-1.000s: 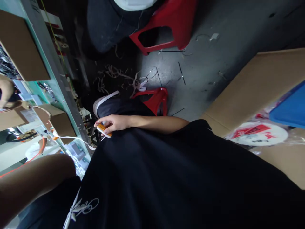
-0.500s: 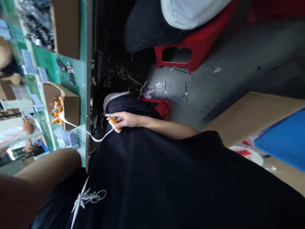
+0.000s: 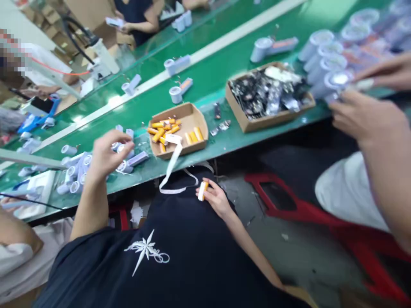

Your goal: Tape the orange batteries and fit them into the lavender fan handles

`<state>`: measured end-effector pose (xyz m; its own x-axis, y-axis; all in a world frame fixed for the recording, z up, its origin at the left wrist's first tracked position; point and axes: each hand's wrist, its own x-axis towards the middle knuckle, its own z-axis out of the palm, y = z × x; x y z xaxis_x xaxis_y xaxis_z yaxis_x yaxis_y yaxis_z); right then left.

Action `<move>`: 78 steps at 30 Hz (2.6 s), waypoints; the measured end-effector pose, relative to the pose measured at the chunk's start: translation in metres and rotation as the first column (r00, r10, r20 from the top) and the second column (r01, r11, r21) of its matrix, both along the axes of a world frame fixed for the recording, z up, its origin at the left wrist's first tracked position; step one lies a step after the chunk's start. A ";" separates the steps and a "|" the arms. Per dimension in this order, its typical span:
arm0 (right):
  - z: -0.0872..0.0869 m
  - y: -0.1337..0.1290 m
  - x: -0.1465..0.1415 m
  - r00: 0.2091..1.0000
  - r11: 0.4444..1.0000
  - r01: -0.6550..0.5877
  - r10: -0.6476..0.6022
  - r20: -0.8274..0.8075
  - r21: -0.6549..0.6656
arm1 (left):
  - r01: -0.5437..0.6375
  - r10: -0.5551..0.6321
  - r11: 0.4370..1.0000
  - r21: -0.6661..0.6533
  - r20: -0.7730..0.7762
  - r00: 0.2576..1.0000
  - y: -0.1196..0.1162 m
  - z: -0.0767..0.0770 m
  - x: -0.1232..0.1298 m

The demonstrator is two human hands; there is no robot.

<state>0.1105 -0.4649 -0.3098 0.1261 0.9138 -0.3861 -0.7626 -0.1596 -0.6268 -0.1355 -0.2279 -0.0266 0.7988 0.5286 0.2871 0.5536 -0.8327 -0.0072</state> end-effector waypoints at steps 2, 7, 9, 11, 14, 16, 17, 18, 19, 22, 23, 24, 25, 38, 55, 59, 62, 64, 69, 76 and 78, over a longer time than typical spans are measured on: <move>0.006 0.001 0.003 0.992 0.998 -0.044 0.048 0.116 -0.034 | -0.106 0.102 0.993 -0.045 -0.086 0.991 0.016 -0.018 -0.033; 0.036 0.009 0.026 0.922 0.978 -0.117 0.172 0.346 -0.175 | -0.170 0.149 0.970 -0.174 -0.123 0.981 0.012 -0.063 -0.072; 0.058 0.024 0.040 0.909 0.969 -0.164 0.220 0.355 -0.182 | -0.148 0.129 0.969 -0.197 -0.107 0.986 0.008 -0.070 -0.078; 0.083 0.044 0.050 0.886 0.953 -0.259 0.299 0.354 -0.156 | -0.221 0.208 0.962 -0.158 -0.094 0.974 0.004 -0.079 -0.087; 0.113 0.077 0.058 0.850 0.905 -0.416 0.420 0.319 -0.084 | -0.288 0.279 0.952 -0.106 -0.096 0.955 0.003 -0.101 -0.101; 0.126 0.096 0.061 0.830 0.883 -0.466 0.460 0.314 -0.061 | -0.245 0.236 0.967 -0.075 -0.113 0.965 0.003 -0.109 -0.106; 0.131 0.103 0.061 0.824 0.877 -0.477 0.470 0.317 -0.060 | -0.210 0.202 0.976 -0.056 -0.121 0.972 0.002 -0.109 -0.107; 0.134 0.109 0.061 0.820 0.873 -0.484 0.477 0.318 -0.061 | -0.176 0.171 0.984 -0.034 -0.128 0.977 0.002 -0.105 -0.107; 0.137 0.113 0.060 0.823 0.875 -0.481 0.473 0.316 -0.056 | -0.145 0.142 0.989 -0.016 -0.136 0.980 0.001 -0.099 -0.107; 0.144 0.117 0.060 0.852 0.893 -0.450 0.437 0.289 -0.024 | -0.062 0.059 0.998 -0.017 -0.140 0.988 0.009 -0.070 -0.105; 0.146 0.119 0.061 0.855 0.893 -0.449 0.436 0.282 -0.019 | -0.035 0.031 0.999 -0.029 -0.131 0.991 0.017 -0.060 -0.103; 0.150 0.121 0.062 0.853 0.892 -0.451 0.437 0.286 -0.020 | -0.012 0.007 0.999 -0.035 -0.119 0.993 0.029 -0.051 -0.097; 0.155 0.126 0.063 0.846 0.891 -0.454 0.440 0.302 -0.023 | 0.009 -0.012 1.000 -0.030 -0.104 0.994 0.044 -0.044 -0.089; 0.219 0.390 0.030 0.509 0.861 -0.406 -0.066 0.858 0.307 | -0.063 -0.080 0.903 -0.426 -0.309 0.948 0.310 -0.086 0.074; 0.184 0.418 0.018 -0.630 0.801 -0.350 0.184 0.755 -0.487 | -0.084 0.020 0.884 -0.460 -0.144 0.989 0.313 -0.119 0.096; 0.192 0.418 0.013 -0.807 0.722 -0.304 0.151 0.571 -0.621 | -0.091 0.035 0.875 -0.476 -0.124 0.992 0.312 -0.122 0.102; 0.192 0.424 0.006 -0.844 0.653 -0.315 0.139 0.518 -0.689 | -0.111 0.061 0.870 -0.480 -0.120 0.991 0.309 -0.124 0.108; 0.191 0.431 0.000 -0.855 0.621 -0.301 0.160 0.493 -0.723 | -0.127 0.079 0.872 -0.472 -0.121 0.990 0.305 -0.123 0.111; 0.210 0.434 0.007 -0.835 0.602 -0.319 0.188 0.518 -0.732 | -0.153 0.094 0.890 -0.430 -0.154 0.984 0.298 -0.107 0.112; 0.246 0.282 0.065 -0.561 0.784 -0.395 0.209 0.801 -0.480 | -0.173 0.127 0.932 -0.317 -0.161 0.979 0.246 -0.072 0.094; 0.233 0.232 0.069 -0.554 0.759 -0.349 0.305 0.775 -0.549 | 0.088 -0.136 0.933 -0.350 -0.114 0.984 0.204 -0.067 0.092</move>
